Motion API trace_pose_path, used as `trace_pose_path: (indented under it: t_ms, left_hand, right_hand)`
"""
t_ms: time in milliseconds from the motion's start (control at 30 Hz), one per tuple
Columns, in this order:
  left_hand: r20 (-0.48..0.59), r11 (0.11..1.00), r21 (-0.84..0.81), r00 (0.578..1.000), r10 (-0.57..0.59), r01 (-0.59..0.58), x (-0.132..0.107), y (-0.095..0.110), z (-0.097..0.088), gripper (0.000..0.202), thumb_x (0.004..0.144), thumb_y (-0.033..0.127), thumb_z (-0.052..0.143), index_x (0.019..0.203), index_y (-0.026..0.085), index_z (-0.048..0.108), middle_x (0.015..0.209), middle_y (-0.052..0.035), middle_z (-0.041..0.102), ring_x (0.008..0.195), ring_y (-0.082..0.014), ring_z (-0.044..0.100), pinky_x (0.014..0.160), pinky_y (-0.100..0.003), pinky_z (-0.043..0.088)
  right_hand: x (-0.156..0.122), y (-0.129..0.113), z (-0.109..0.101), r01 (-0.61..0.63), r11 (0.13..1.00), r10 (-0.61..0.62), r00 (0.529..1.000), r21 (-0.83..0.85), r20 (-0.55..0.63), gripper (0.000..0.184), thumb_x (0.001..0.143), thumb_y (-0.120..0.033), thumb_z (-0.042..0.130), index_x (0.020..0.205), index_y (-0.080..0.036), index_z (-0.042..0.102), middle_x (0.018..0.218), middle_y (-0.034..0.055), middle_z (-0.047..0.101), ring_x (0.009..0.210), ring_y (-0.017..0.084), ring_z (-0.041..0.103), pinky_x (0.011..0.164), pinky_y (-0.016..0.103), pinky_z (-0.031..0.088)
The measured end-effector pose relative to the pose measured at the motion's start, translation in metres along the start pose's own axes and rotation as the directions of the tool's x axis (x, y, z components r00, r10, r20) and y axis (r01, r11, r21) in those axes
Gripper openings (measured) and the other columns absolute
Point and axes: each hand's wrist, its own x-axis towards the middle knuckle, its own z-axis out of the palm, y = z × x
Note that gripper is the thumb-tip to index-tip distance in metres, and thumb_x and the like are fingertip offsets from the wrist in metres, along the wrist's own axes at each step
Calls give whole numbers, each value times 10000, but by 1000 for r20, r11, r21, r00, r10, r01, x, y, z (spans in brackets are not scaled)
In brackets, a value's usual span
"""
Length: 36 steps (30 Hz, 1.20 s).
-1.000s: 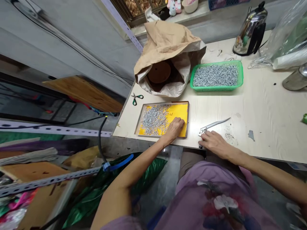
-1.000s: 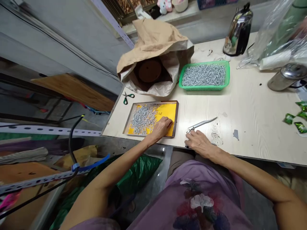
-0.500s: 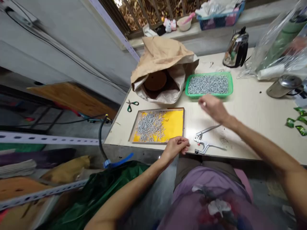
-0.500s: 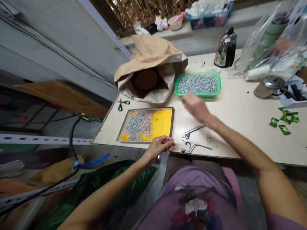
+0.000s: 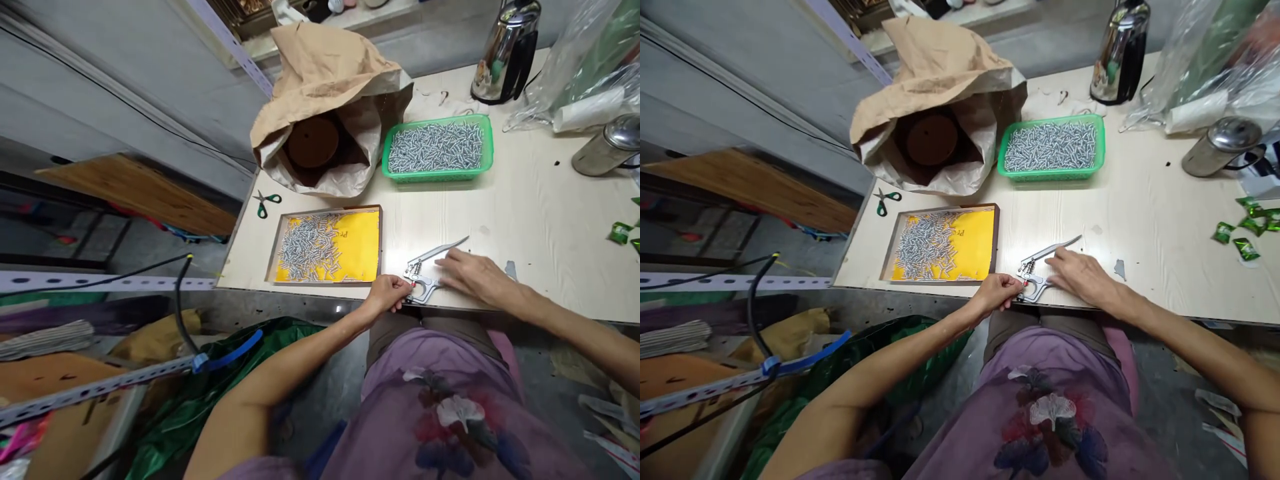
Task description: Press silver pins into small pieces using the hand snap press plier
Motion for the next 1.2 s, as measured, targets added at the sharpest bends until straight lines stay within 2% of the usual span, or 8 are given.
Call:
trace_pose_path:
  t_ms: [133, 400, 533, 567, 667, 733, 900, 1200]
  left_hand:
    - [15, 999, 40, 1000, -28, 27, 0, 3, 1, 144, 855, 151, 603, 719, 116, 637, 347, 80, 469, 297, -41, 403, 360, -132, 325]
    - [62, 995, 52, 994, -93, 90, 3, 7, 6, 211, 856, 119, 594, 646, 128, 581, 329, 74, 459, 284, -46, 393, 363, -136, 318]
    - [60, 993, 41, 992, -114, 112, 4, 6, 8, 180, 861, 140, 608, 682, 123, 596, 332, 71, 469, 283, -50, 401, 365, -136, 319]
    - [56, 993, 36, 992, -117, 115, 4, 5, 9, 165, 862, 150, 614, 700, 120, 607, 334, 71, 470, 284, -53, 406, 367, -137, 322]
    - [49, 992, 20, 991, -125, 124, 4, 3, 10, 148, 874, 171, 612, 737, 116, 622, 332, 74, 466, 284, -56, 413, 370, -137, 327]
    - [48, 993, 3, 992, -121, 121, 3, 2, 11, 147, 879, 179, 611, 747, 114, 622, 333, 79, 462, 284, -53, 415, 370, -134, 326]
    - [44, 993, -27, 993, -112, 113, 2, -1, 12, 160, 880, 176, 615, 731, 119, 603, 333, 87, 454, 282, -47, 418, 364, -127, 308]
    - [40, 994, -27, 994, -104, 106, 3, -2, 13, 202, 894, 185, 594, 700, 134, 580, 345, 85, 448, 290, -54, 405, 383, -150, 319]
  right_hand:
    - [-20, -5, 20, -42, 999, 43, 997, -24, 57, 154, 953, -265, 493, 1012, -165, 594, 923, 77, 591, 732, 165, 553, 603, 276, 389]
    - [-11, 1, 30, -54, 993, 64, 993, -106, 94, 201, 948, -123, 423, 871, -170, 603, 830, 58, 603, 703, 162, 502, 590, 290, 302]
    - [-11, 6, 27, -30, 993, 37, 997, -112, 61, 114, 926, -240, 529, 944, -174, 620, 965, 97, 634, 841, 204, 537, 668, 313, 368]
    - [-10, 9, 26, -24, 993, 28, 999, -112, 40, 169, 906, -300, 575, 1009, -173, 620, 1061, 122, 632, 935, 233, 544, 719, 332, 395]
    - [-3, 24, 25, -18, 993, 16, 1000, -115, -17, 561, 821, -479, 666, 1277, -183, 527, 1381, 183, 498, 1242, 336, 440, 895, 443, 414]
    - [5, 35, 26, -9, 994, 9, 1000, -113, 1, 764, 767, -573, 682, 1383, -191, 441, 1464, 190, 424, 1330, 370, 363, 957, 489, 392]
    - [25, 43, 22, 22, 989, -4, 992, -148, 122, 903, 672, -650, 698, 1376, -144, 445, 1292, 185, 567, 1176, 380, 470, 902, 480, 403]
    - [24, 26, 13, -27, 966, 66, 987, -258, 144, 643, 667, -540, 775, 1106, -109, 591, 1053, 144, 624, 948, 288, 521, 799, 370, 388]
